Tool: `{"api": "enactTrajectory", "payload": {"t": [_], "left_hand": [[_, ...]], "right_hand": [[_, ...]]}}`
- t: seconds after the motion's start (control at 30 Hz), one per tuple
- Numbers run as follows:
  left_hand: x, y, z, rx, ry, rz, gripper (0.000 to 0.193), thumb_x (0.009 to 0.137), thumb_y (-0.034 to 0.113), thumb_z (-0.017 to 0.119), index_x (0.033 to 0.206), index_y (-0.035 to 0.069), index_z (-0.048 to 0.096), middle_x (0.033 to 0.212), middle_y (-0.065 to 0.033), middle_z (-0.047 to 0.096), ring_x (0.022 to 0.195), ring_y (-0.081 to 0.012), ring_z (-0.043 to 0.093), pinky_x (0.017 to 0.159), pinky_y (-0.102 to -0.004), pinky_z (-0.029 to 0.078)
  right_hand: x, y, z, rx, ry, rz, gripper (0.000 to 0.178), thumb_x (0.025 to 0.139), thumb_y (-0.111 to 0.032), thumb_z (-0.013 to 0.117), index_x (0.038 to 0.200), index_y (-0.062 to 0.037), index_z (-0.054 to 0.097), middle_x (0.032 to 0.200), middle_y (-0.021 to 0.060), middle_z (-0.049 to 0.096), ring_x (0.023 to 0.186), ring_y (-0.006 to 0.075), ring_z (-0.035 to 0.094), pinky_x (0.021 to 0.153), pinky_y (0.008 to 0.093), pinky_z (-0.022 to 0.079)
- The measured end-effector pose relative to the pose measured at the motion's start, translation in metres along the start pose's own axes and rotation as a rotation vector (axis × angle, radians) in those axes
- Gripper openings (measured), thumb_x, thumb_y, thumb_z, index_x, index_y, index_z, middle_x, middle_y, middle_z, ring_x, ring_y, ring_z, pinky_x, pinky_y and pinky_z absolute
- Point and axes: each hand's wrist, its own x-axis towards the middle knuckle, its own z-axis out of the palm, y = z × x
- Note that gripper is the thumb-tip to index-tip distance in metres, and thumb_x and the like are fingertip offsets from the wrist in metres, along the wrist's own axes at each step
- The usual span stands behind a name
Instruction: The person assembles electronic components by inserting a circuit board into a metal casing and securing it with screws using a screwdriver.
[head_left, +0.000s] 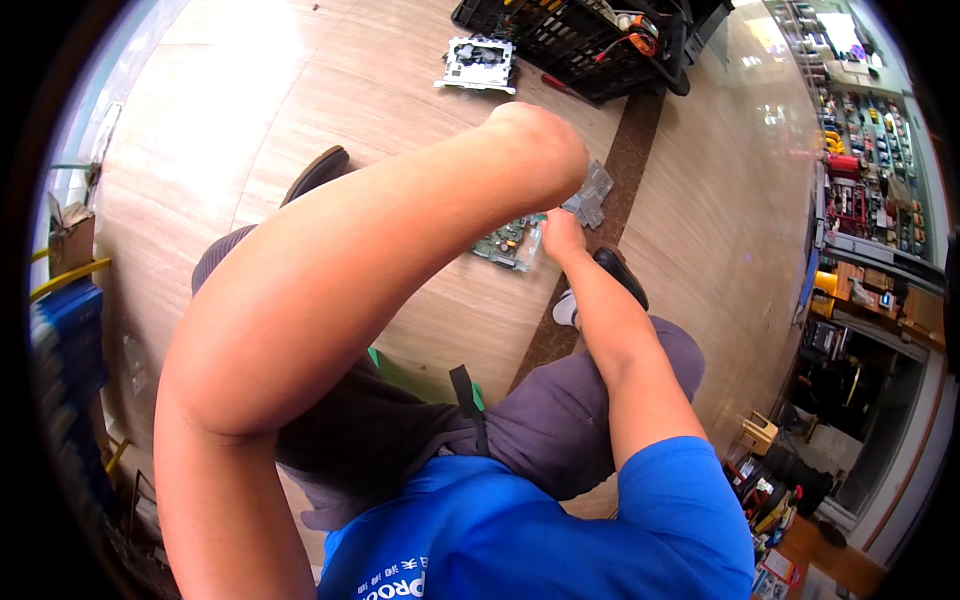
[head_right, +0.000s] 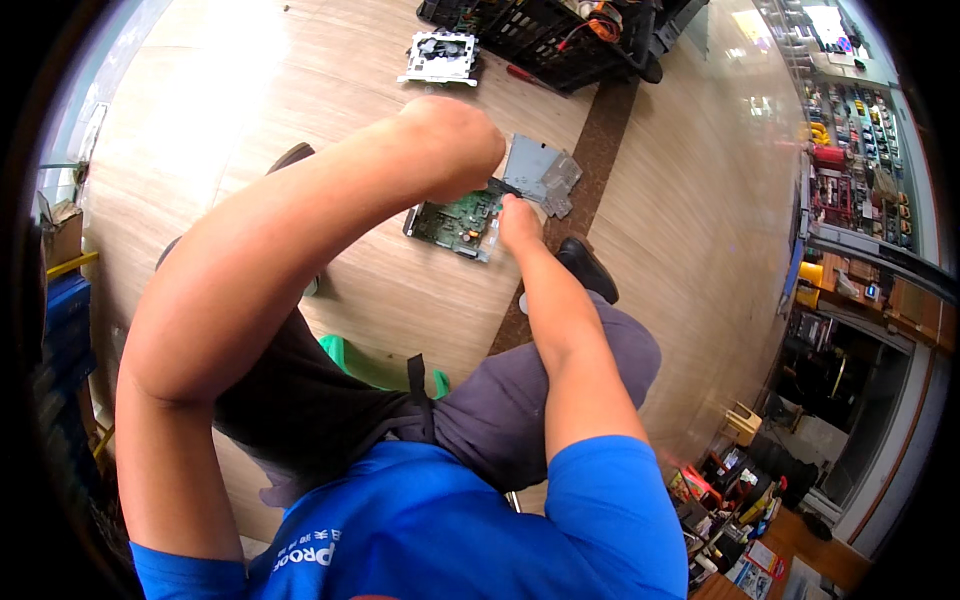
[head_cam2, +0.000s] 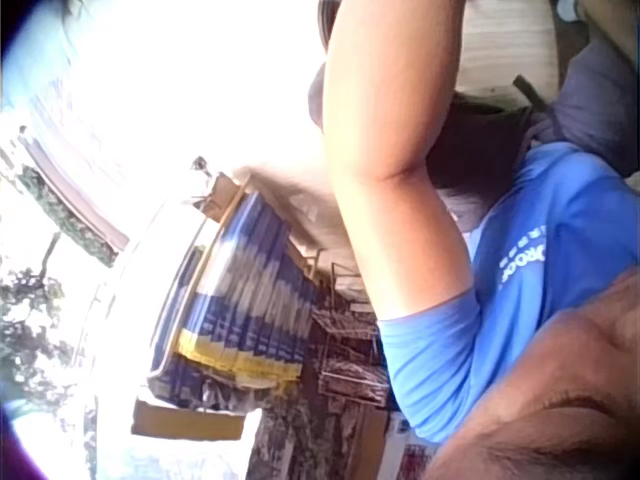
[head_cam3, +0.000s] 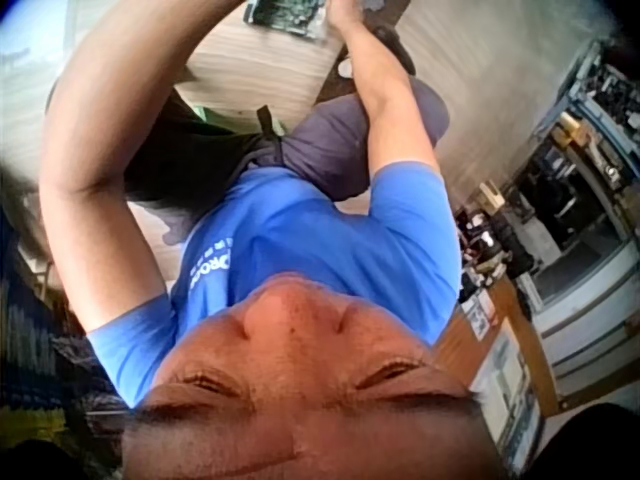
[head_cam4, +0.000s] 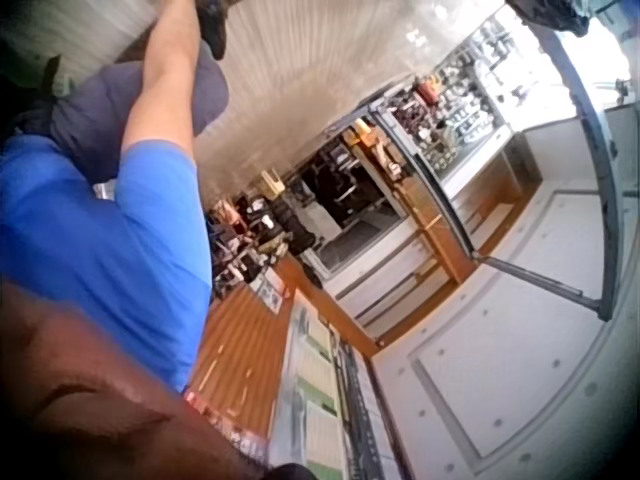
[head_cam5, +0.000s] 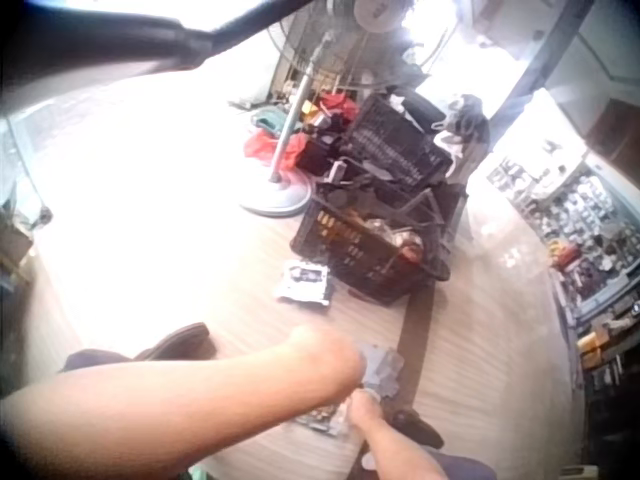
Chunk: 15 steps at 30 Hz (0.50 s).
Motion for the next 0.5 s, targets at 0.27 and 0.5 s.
{"api": "enactTrajectory", "payload": {"t": [0.27, 0.5], "left_hand": [[0.0022, 0.0004, -0.0042, -0.026, -0.045, 0.002, 0.020, 0.083, 0.012, 0.063, 0.099, 0.007, 0.074, 0.102, -0.0132, 0.072, 0.096, -0.0275, 0.070, 0.079, -0.0375, 0.056], [0.0068, 0.0009, -0.0036, -0.031, -0.047, -0.006, 0.021, 0.083, 0.012, 0.062, 0.099, 0.006, 0.073, 0.102, -0.0136, 0.072, 0.096, -0.0276, 0.070, 0.080, -0.0374, 0.055]], "right_hand": [[0.0041, -0.0023, 0.0024, -0.001, 0.002, 0.016, 0.022, 0.083, -0.012, 0.063, 0.103, -0.0050, 0.068, 0.101, 0.0233, 0.066, 0.099, 0.0406, 0.062, 0.085, 0.0487, 0.051], [-0.0009, -0.0093, 0.0006, 0.041, 0.017, 0.024, 0.021, 0.083, -0.013, 0.063, 0.103, -0.0097, 0.069, 0.101, 0.0215, 0.067, 0.098, 0.0397, 0.063, 0.085, 0.0486, 0.051]]}}
